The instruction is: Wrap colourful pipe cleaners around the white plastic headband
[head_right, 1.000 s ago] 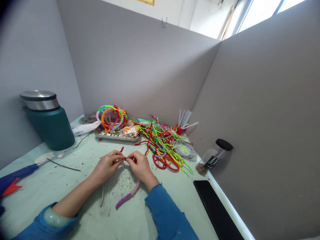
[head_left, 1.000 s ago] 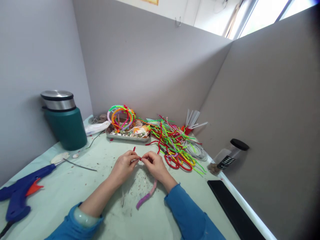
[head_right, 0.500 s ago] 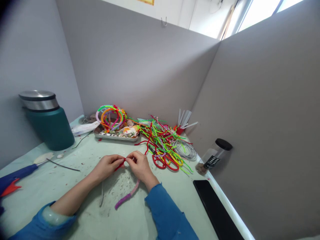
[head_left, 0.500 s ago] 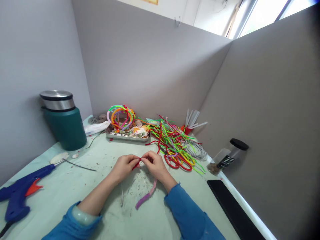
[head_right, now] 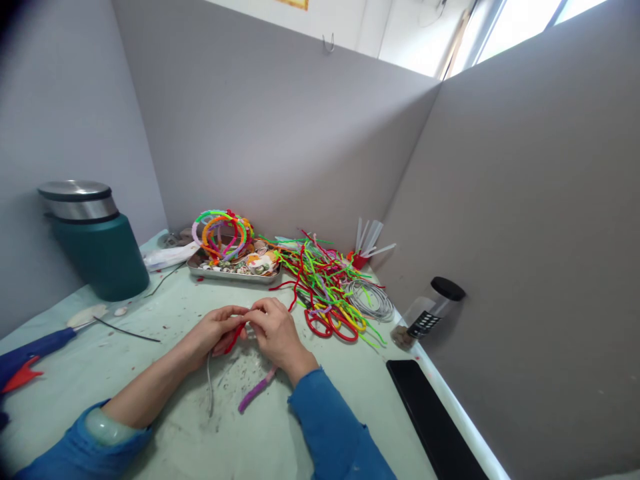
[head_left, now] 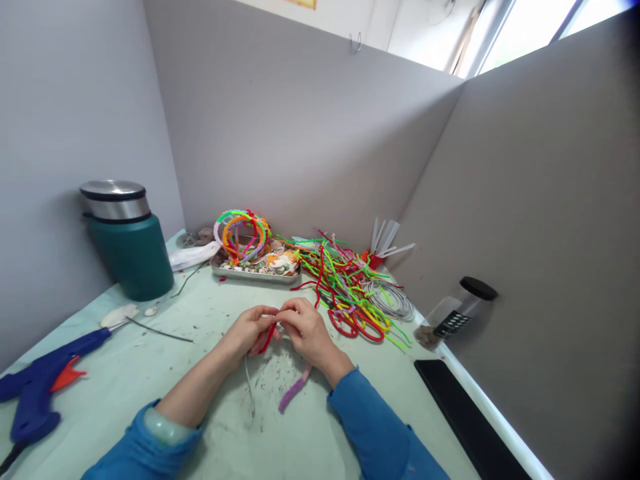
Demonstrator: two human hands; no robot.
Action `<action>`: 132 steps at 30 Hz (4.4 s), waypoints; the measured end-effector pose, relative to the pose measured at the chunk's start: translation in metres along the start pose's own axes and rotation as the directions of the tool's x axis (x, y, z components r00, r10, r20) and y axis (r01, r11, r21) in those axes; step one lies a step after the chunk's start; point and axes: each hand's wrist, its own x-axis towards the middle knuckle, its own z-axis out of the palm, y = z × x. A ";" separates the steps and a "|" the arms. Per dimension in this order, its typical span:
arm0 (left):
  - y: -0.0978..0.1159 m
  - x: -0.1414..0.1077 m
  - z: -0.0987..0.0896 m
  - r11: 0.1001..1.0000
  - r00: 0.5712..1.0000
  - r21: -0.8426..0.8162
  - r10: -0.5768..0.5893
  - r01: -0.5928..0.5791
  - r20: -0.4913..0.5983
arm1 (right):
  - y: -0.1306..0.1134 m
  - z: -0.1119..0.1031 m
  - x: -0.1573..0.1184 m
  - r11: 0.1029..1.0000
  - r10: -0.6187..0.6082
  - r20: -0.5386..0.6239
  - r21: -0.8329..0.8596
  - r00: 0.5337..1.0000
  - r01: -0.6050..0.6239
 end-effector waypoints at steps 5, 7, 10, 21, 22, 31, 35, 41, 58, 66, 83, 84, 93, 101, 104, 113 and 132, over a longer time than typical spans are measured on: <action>0.004 -0.003 0.002 0.996 1.000 -0.082 -0.028 0.029 0.011 | -0.003 -0.001 0.000 0.986 -0.059 0.032 -0.153 0.998 0.063; 0.004 -0.004 0.002 0.995 1.000 -0.093 -0.030 0.031 0.009 | -0.005 -0.001 0.000 0.972 -0.091 0.064 -0.210 0.994 0.103; 0.002 -0.003 0.002 0.996 1.000 -0.082 -0.025 0.026 0.013 | -0.008 0.000 0.001 0.952 -0.113 0.099 -0.274 0.989 0.136; -0.007 0.001 -0.003 0.994 0.997 0.103 -0.030 0.022 0.076 | -0.001 -0.001 -0.002 0.972 -0.044 0.073 -0.228 0.996 0.060; -0.006 0.001 -0.003 0.993 0.997 0.117 -0.030 0.021 0.078 | -0.002 -0.001 -0.003 0.975 -0.040 0.074 -0.216 0.996 0.055; 0.002 -0.002 0.000 0.984 0.997 0.160 -0.067 0.073 -0.042 | -0.004 -0.004 -0.001 0.982 -0.027 0.059 -0.186 0.998 0.038; -0.002 0.000 -0.002 0.973 0.994 0.214 -0.073 0.089 -0.080 | -0.001 -0.004 -0.002 0.984 0.015 0.040 -0.175 0.999 -0.008; -0.003 -0.001 -0.002 0.982 0.997 0.174 -0.065 0.073 -0.051 | -0.002 -0.005 -0.002 0.982 -0.023 0.070 -0.185 0.997 0.036; -0.004 0.002 -0.002 0.984 0.997 0.159 -0.082 0.083 -0.016 | -0.002 -0.003 0.001 0.986 0.168 -0.150 0.032 0.974 -0.165; -0.003 0.001 -0.002 0.978 0.996 0.190 -0.074 0.083 -0.051 | -0.006 -0.002 0.000 0.996 0.029 -0.021 0.082 0.999 -0.027; 0.005 -0.006 0.005 0.958 0.998 0.284 0.019 -0.034 0.057 | 0.006 -0.004 0.009 0.671 0.521 -0.045 0.638 0.852 -0.377; 0.007 -0.007 0.006 0.956 0.996 0.288 0.041 -0.063 0.080 | 0.008 -0.004 0.009 0.676 0.528 -0.053 0.630 0.847 -0.382; 0.006 -0.004 0.006 0.906 0.963 0.326 0.255 -0.271 0.092 | 0.012 -0.004 0.010 0.630 0.661 0.013 0.535 0.751 -0.563; 0.003 -0.003 0.004 0.842 0.934 0.439 0.356 -0.314 -0.016 | 0.014 0.002 0.005 0.374 0.665 0.347 0.612 0.661 -0.697; 0.006 -0.004 0.004 0.834 0.941 0.458 0.338 -0.307 0.015 | 0.016 0.004 0.003 0.301 0.635 0.435 0.622 0.638 -0.723; 0.006 -0.001 -0.001 0.866 0.957 0.456 0.275 -0.204 -0.093 | 0.019 0.005 0.002 0.532 0.683 0.179 0.542 0.708 -0.650; 0.003 0.002 -0.004 0.989 0.956 0.141 -0.001 0.044 -0.295 | -0.022 -0.014 0.006 0.926 0.000 0.093 -0.375 0.996 0.035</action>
